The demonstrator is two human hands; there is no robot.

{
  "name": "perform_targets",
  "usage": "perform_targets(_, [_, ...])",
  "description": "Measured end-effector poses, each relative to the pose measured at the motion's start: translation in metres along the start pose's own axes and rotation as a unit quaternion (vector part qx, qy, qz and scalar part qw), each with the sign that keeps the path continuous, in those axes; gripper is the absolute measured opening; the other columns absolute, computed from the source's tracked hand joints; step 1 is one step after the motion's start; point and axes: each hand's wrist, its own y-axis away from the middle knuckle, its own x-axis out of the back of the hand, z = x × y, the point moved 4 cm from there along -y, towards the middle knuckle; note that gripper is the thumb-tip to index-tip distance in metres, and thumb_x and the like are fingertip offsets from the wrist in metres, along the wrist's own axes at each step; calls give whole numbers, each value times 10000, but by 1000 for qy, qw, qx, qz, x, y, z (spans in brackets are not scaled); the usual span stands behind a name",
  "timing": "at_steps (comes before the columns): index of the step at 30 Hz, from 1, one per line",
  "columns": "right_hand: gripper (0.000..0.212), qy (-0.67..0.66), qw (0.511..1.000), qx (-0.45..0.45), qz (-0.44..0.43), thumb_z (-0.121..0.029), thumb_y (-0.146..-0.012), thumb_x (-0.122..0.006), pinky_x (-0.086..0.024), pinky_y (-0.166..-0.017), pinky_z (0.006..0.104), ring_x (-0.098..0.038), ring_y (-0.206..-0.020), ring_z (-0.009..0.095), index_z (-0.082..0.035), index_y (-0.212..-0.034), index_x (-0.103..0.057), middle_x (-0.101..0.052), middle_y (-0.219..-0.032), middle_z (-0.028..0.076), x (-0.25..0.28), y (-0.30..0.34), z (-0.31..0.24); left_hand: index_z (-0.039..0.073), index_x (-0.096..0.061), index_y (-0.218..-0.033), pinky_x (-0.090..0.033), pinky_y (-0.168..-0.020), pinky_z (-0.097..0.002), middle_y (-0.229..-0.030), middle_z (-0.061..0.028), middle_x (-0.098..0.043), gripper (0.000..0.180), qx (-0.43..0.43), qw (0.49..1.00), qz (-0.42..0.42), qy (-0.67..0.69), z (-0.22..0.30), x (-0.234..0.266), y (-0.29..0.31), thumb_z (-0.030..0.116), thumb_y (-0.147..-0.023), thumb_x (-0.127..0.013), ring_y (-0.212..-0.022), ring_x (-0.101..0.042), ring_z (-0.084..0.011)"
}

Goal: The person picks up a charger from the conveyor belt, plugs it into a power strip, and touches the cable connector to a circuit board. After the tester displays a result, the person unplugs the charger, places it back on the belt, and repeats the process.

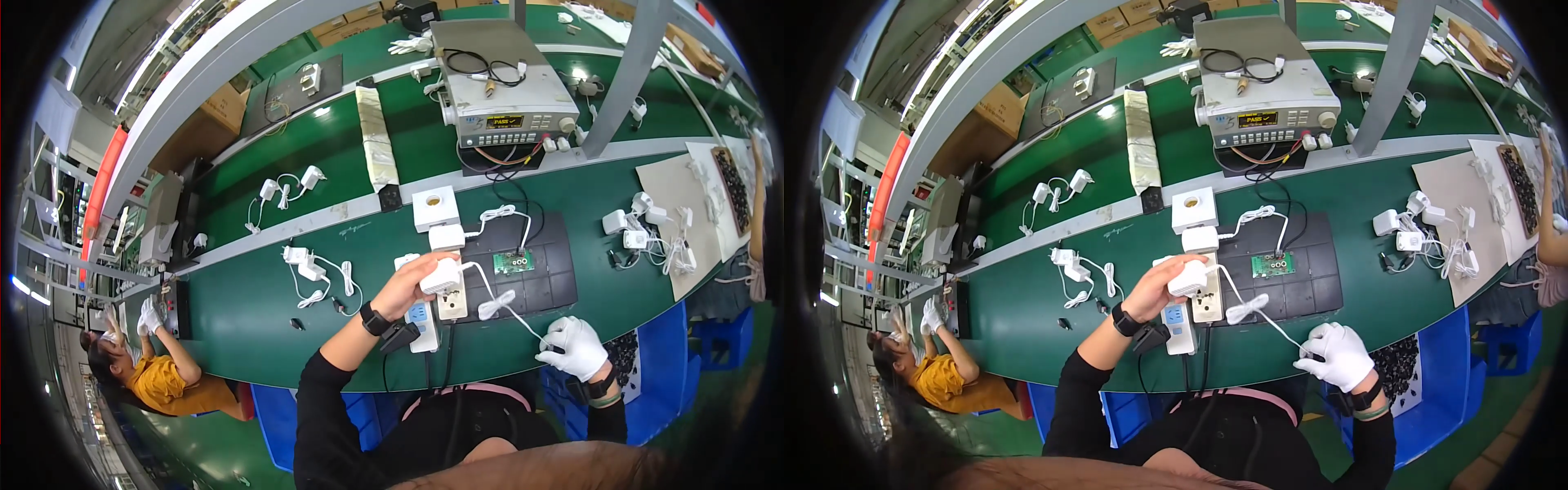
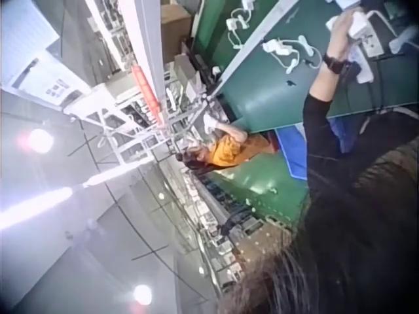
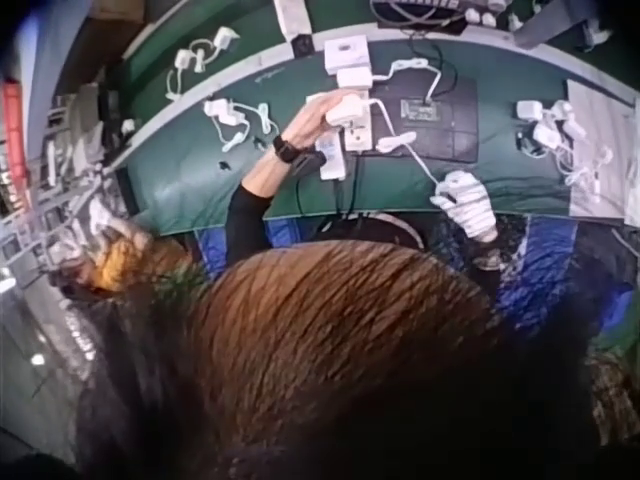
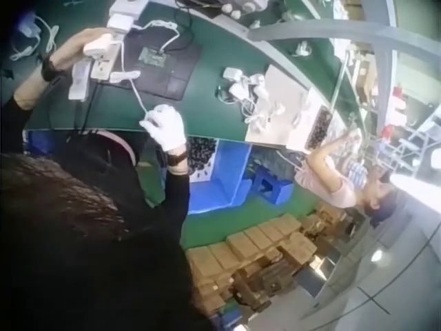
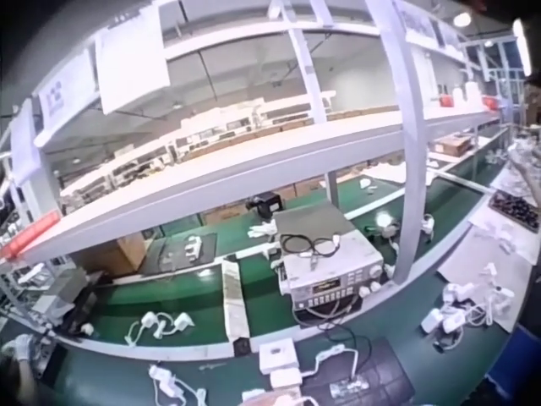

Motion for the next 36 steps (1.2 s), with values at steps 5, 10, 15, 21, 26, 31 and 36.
perform_targets(5, [113,150,985,-87,-13,-87,-767,-648,-484,-651,402,-600,-756,287,-137,-864,-673,-631,-846,47,18,9,19,73,-547,-1272,-471,-725,-258,-997,-40,-624,353,-60,953,-7,-296,-16,-7,-3,271,-1012,-415,-872,-582,-135])
perform_targets(10, [131,145,969,8,198,-95,-786,-652,-500,-689,390,-604,-793,305,-133,-909,-680,-631,-903,73,34,-34,22,64,-562,-1251,-458,-860,-320,-1039,-90,-606,321,-163,830,-16,-533,-11,-31,7,212,-1002,-424,-897,-586,-257])
perform_targets(15, [162,14,966,-11,257,-101,-825,-629,-509,-734,376,-609,-843,305,-69,-975,-680,-619,-954,100,-10,-98,67,73,-570,-1231,-453,-852,-330,-1091,-100,-580,296,-176,821,-19,-543,-10,-23,10,180,-971,-477,-896,-583,-266])
perform_targets(21, [178,-73,960,-67,261,-106,-830,-629,-502,-706,335,-612,-818,254,-51,-990,-683,-606,-939,94,-19,-107,79,62,-536,-1247,-460,-716,-268,-1107,-91,-565,349,-218,827,97,-509,33,-5,-1,94,-901,-580,-800,-580,-171])
perform_targets(26, [179,-276,916,-157,247,-118,-839,-631,-494,-679,310,-605,-787,217,-80,-1003,-691,-596,-919,82,-18,-116,67,36,-472,-1292,-479,-636,-221,-1107,-70,-568,477,-126,879,60,-456,13,41,-37,9,-843,-631,-713,-561,-100])
perform_targets(31, [193,-176,944,-128,247,-121,-845,-633,-499,-690,315,-609,-772,221,-114,-1026,-699,-602,-932,77,-14,-119,73,34,-434,-1333,-549,-644,-280,-1103,-67,-580,485,-158,974,73,-143,60,29,-41,53,-879,-603,-725,-573,-106])
perform_targets(36, [218,-102,961,-59,248,-115,-827,-654,-500,-703,327,-614,-779,239,-121,-1039,-700,-614,-924,78,-16,-124,67,30,-411,-1356,-564,-684,-293,-1091,-74,-585,470,-298,937,143,-112,138,40,-50,73,-913,-561,-760,-589,-112])
